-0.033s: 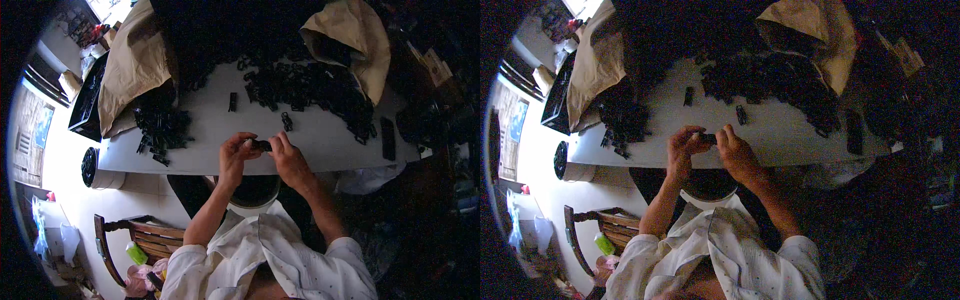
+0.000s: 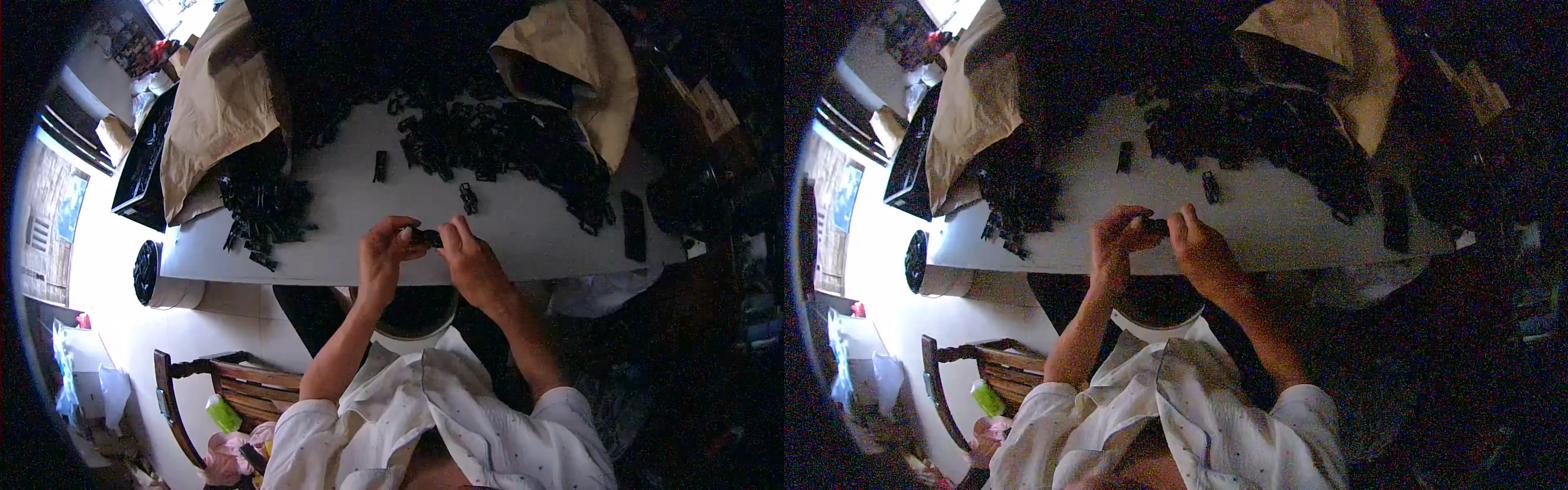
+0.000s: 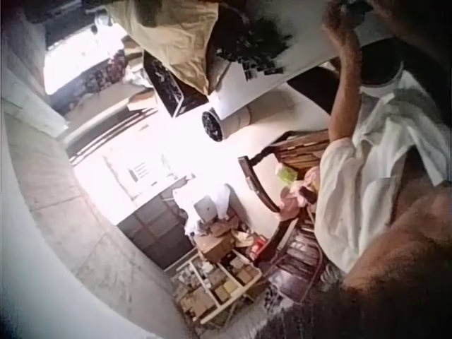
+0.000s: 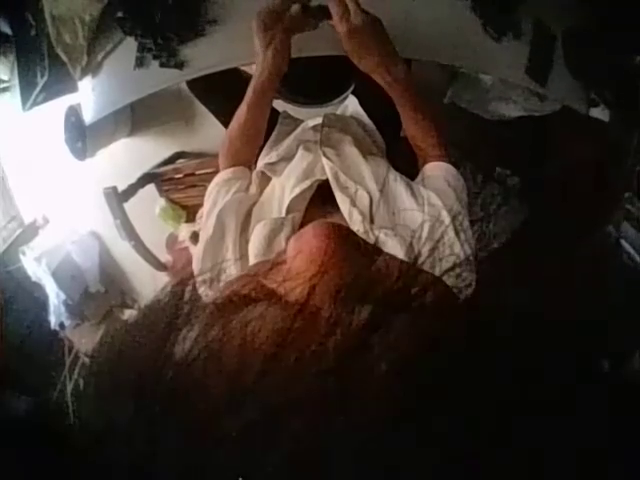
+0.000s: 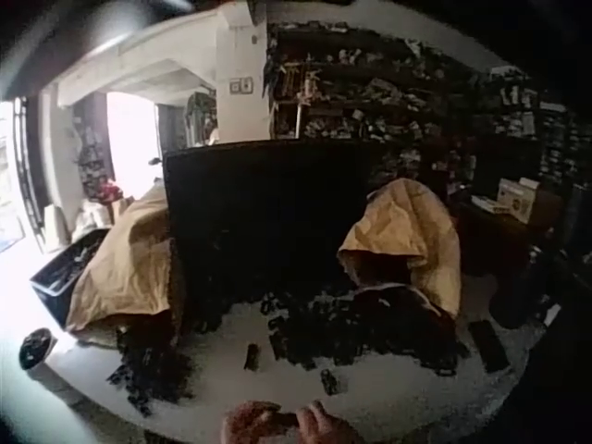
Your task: Sorting and arranging small black plastic components on a white workbench.
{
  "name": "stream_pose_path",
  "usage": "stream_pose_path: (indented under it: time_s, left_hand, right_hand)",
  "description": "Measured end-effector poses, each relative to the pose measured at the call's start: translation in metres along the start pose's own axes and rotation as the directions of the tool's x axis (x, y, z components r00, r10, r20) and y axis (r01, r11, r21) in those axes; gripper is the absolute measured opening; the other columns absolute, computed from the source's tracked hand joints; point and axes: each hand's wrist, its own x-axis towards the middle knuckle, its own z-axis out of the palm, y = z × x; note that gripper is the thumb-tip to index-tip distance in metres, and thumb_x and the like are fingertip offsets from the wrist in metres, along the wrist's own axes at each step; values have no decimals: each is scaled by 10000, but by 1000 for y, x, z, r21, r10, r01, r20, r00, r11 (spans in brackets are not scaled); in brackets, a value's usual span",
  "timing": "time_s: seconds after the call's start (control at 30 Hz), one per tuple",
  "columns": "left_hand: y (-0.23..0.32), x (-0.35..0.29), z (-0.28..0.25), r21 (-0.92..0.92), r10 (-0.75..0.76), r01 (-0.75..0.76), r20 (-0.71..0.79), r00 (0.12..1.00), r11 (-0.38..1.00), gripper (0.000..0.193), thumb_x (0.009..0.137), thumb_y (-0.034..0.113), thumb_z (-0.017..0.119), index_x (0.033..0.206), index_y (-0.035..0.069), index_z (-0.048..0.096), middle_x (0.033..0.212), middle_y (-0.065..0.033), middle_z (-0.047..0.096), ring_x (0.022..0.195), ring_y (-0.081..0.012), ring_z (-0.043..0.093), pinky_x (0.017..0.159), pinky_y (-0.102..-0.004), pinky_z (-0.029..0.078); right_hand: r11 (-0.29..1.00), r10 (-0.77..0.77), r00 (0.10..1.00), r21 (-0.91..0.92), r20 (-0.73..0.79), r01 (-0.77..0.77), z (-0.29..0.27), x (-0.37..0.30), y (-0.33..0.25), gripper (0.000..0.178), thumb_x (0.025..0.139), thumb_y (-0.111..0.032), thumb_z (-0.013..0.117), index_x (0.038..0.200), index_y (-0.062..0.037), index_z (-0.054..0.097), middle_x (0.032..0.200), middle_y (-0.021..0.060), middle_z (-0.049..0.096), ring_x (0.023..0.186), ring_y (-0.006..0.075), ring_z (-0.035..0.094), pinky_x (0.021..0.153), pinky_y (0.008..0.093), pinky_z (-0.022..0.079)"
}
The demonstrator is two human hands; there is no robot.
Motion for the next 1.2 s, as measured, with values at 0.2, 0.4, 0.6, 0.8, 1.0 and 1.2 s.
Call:
stream_pose_path:
  time_s: [0.2,0.4,0.6,0.8,1.0,1.2]
  left_hand:
    - [-3,-6,9,348,61,-32,-72,995,937,153,850,78,507,951,-35,528,774,-113,616,705,-153,612,612,-266,484]
    - [1,-19,14,664,177,-171,59,982,728,133,767,-11,543,899,-25,559,767,-103,605,713,-163,599,637,-254,460]
    - [-14,-40,7,269,88,-66,-68,994,961,127,730,-10,583,858,-7,583,849,-72,597,782,-161,565,722,-263,444]
    - [-5,-56,10,61,3,-1,-41,999,998,112,747,-9,569,858,5,573,849,-56,583,794,-146,543,735,-267,432]
    - [-42,-73,-12,31,-138,137,34,990,990,147,745,-25,557,886,13,572,847,-41,581,805,-127,527,733,-253,423]
    - [-109,-73,-55,756,-236,40,152,960,653,121,737,45,590,858,31,588,813,-97,592,717,-207,564,661,-306,452]
  right_hand:
    - [980,-46,996,-189,76,60,0,-1,-9,204,750,40,522,931,36,426,914,174,437,759,339,573,561,381,486]
    - [991,-32,999,-133,24,35,2,-15,-15,191,736,35,533,900,41,435,874,174,439,669,341,558,533,374,478]
    - [912,66,994,410,-91,-23,5,-22,-17,301,655,-37,684,871,-14,475,844,90,452,662,197,524,553,304,439]
    - [802,84,996,596,-32,-48,19,-32,-9,349,604,-58,739,835,-25,481,799,61,438,680,154,471,596,282,411]
    - [862,-45,997,507,66,6,6,-30,13,254,661,-42,691,814,-7,492,789,67,455,697,163,486,603,287,412]
    - [990,-113,992,-91,-57,107,-18,38,104,186,803,-18,506,948,-68,611,974,96,500,830,249,563,691,330,475]
